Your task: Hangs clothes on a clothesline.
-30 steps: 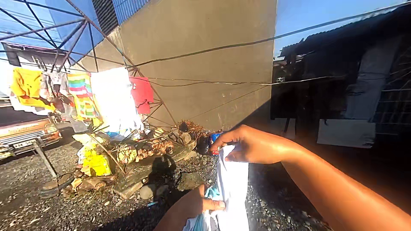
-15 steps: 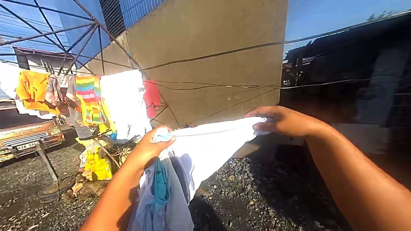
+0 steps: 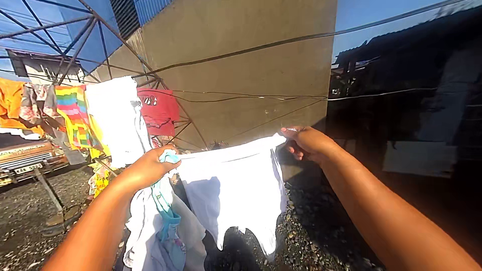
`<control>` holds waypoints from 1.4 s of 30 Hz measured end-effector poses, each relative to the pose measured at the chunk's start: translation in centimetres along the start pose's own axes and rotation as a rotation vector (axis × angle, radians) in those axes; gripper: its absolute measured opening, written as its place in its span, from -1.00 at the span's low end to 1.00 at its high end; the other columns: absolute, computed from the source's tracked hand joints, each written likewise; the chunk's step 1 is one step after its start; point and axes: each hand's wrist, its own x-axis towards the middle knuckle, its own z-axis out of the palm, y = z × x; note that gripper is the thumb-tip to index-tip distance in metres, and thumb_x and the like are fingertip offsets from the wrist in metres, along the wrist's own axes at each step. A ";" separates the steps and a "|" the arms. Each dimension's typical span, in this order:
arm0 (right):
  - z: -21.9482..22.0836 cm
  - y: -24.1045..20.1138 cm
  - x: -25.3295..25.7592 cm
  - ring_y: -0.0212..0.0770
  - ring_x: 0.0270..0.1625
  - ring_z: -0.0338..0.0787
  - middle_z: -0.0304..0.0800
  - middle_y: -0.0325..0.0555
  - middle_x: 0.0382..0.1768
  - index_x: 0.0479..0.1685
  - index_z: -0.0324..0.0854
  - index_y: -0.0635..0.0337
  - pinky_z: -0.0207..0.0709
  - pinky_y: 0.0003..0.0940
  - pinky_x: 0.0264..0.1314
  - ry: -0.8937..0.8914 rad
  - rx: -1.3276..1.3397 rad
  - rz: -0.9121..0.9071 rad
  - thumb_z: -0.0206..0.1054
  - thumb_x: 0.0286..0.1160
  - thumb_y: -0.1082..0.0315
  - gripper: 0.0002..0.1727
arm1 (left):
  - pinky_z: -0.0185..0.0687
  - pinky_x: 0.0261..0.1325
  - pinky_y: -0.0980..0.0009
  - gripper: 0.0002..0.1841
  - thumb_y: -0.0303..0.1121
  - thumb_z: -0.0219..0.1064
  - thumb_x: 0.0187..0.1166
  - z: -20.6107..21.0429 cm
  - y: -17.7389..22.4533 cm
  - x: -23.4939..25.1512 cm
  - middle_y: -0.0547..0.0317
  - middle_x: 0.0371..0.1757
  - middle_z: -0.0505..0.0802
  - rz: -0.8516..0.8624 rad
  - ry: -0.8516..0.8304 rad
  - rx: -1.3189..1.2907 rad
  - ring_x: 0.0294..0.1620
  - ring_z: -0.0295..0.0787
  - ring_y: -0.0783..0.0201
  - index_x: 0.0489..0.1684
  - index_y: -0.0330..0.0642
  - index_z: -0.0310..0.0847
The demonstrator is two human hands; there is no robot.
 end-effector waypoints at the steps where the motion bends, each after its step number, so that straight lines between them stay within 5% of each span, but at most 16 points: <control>1: 0.0 0.2 0.2 -0.42 -0.76 0.54 0.60 -0.23 -0.68 0.11 0.52 0.19 0.48 -0.56 -0.69 -0.009 0.113 0.004 -0.09 0.91 0.02 -0.57 | 0.70 -0.29 0.47 -0.87 -0.54 0.23 0.71 0.4 0.1 -0.1 0.12 -0.38 0.83 -0.052 0.015 -0.121 -0.43 0.78 0.38 0.08 -0.21 0.58; 3: 0.5 0.8 0.2 -0.27 -0.56 0.80 0.82 -0.07 -0.44 0.22 0.49 0.21 0.73 -0.43 -0.47 0.013 0.328 -0.042 -0.12 0.93 0.04 -0.56 | 0.75 -0.18 0.48 -0.81 -0.51 0.13 0.78 0.9 -0.1 -0.1 0.05 -0.31 0.93 -0.113 0.096 -0.301 -0.33 0.89 0.34 0.22 -0.26 0.53; 5: 1.8 1.1 -0.3 -0.20 -0.44 0.88 0.84 -0.02 -0.35 0.20 0.53 0.26 0.82 -0.35 -0.32 0.098 0.474 -0.168 -0.09 0.93 0.14 -0.60 | 0.70 -0.08 0.51 -0.78 -0.48 0.11 0.79 1.3 -0.2 -0.1 0.11 -0.20 0.95 -0.107 0.228 -0.357 -0.21 0.89 0.42 0.27 -0.24 0.51; 9: 4.2 0.7 -1.4 -0.39 -0.22 0.82 0.75 -0.24 -0.16 0.46 0.53 0.09 0.79 -0.41 -0.03 0.193 0.492 -0.635 -0.01 0.86 0.36 -0.64 | 0.62 -0.05 0.45 -0.82 -0.45 0.29 0.69 2.0 0.3 -0.2 0.23 -0.16 0.77 0.000 0.602 -0.335 -0.21 0.68 0.52 0.16 -0.16 0.58; 13: 6.2 -2.4 -1.3 -0.53 -0.01 0.75 0.66 -0.42 -0.02 0.24 0.40 0.02 0.72 -0.50 0.14 0.233 0.279 -1.201 0.11 0.78 0.40 -0.81 | 0.56 -0.10 0.58 -0.74 -0.43 0.36 0.54 0.0 2.6 0.6 0.31 -0.13 0.68 0.212 0.919 -0.236 -0.21 0.60 0.63 0.15 -0.13 0.54; 17: 7.9 -8.3 1.2 -0.32 0.23 0.74 0.64 0.09 0.16 0.33 0.28 0.50 0.67 -0.38 0.32 0.404 -0.106 -1.620 0.28 0.60 0.45 -0.57 | 0.50 0.08 0.62 -0.65 -0.42 0.31 0.51 -4.2 5.6 4.6 0.15 -0.03 0.68 0.625 1.173 -0.074 -0.04 0.59 0.60 0.18 -0.41 0.43; 19: 8.3 -12.1 2.4 -0.13 0.36 0.69 0.68 0.28 0.23 0.36 0.39 0.55 0.56 -0.32 0.44 0.565 -0.327 -1.715 0.35 0.51 0.41 -0.50 | 0.54 0.13 0.56 -0.61 -0.35 0.32 0.52 -6.8 7.5 7.4 0.08 -0.01 0.74 0.787 1.273 0.050 0.02 0.66 0.53 0.19 -0.43 0.44; 21: 8.0 -15.6 3.2 0.04 0.50 0.62 0.68 0.24 0.34 0.53 0.45 0.33 0.45 -0.17 0.58 0.688 -0.613 -1.551 0.33 0.50 0.30 -0.42 | 0.63 0.21 0.34 -0.54 -0.31 0.33 0.49 -8.9 9.5 10.1 -0.04 0.06 0.82 0.700 1.232 0.167 0.10 0.78 0.32 0.33 -0.33 0.47; 23: 7.5 -18.2 2.8 0.12 0.41 0.67 0.71 0.15 0.27 0.69 0.34 0.06 0.49 0.06 0.47 0.643 -0.917 -1.124 0.28 0.60 0.23 -0.37 | 0.50 0.45 -0.17 -0.37 -0.44 0.34 0.49 -10.6 11.2 12.0 -0.35 0.32 0.73 0.455 0.913 0.202 0.39 0.69 -0.17 0.63 -0.30 0.31; 25: 7.0 -19.2 2.1 0.23 0.09 0.80 0.78 0.18 0.00 0.53 0.44 0.11 0.60 0.28 0.08 0.528 -1.007 -0.853 0.24 0.73 0.12 -0.52 | 0.39 0.45 -0.38 -0.38 -0.47 0.33 0.54 -11.9 11.2 13.1 -0.42 0.38 0.68 0.335 0.732 0.234 0.45 0.60 -0.35 0.67 -0.23 0.34; 27: 6.1 -18.4 1.2 0.18 -0.02 0.83 0.82 0.12 -0.10 0.30 0.61 0.17 0.61 0.29 -0.01 0.473 -1.018 -0.816 0.26 0.72 0.07 -0.59 | 0.41 0.38 -0.42 -0.46 -0.45 0.32 0.56 -12.3 10.0 11.9 -0.39 0.33 0.71 0.297 0.721 0.278 0.39 0.64 -0.36 0.59 -0.19 0.45; 29: 4.8 -17.1 0.3 0.06 -0.10 0.84 0.84 0.02 -0.18 0.05 0.72 0.16 0.65 0.22 -0.03 0.418 -1.016 -0.838 0.36 0.65 0.04 -0.65 | 0.44 0.20 -0.50 -0.66 -0.37 0.37 0.59 -12.5 8.7 9.6 -0.41 0.10 0.79 0.260 0.724 0.314 0.17 0.72 -0.38 0.27 -0.30 0.64; 34: 3.2 -16.5 -2.2 -0.31 -0.17 0.80 0.87 -0.20 -0.22 -0.13 0.84 0.06 0.64 -0.17 0.02 0.284 -0.970 -0.778 0.56 0.45 0.30 -0.88 | 0.53 -0.16 -0.17 -0.72 -0.18 0.40 0.66 -11.9 6.2 7.1 -0.11 -0.34 0.78 0.095 0.408 0.338 -0.32 0.68 0.00 -0.14 -0.27 0.74; 37: 3.4 -16.6 -2.9 -0.40 -0.34 0.75 0.86 -0.28 -0.31 -0.21 0.86 -0.01 0.63 -0.32 -0.20 0.302 -0.936 -0.747 0.49 0.53 0.31 -0.96 | 0.55 -0.19 -0.02 -0.67 -0.12 0.33 0.70 -11.0 5.5 8.4 -0.01 -0.41 0.76 0.059 0.300 0.298 -0.38 0.65 0.15 -0.19 -0.27 0.75; 42: 3.7 -16.6 -3.8 -0.42 -0.30 0.74 0.80 -0.27 -0.26 -0.15 0.74 0.03 0.62 -0.38 -0.22 0.314 -0.889 -0.760 0.38 0.64 0.32 -0.95 | 0.62 -0.12 0.14 -0.81 -0.25 0.43 0.62 -10.1 5.4 9.3 0.09 -0.33 0.80 0.085 0.309 0.148 -0.35 0.67 0.30 -0.07 -0.19 0.76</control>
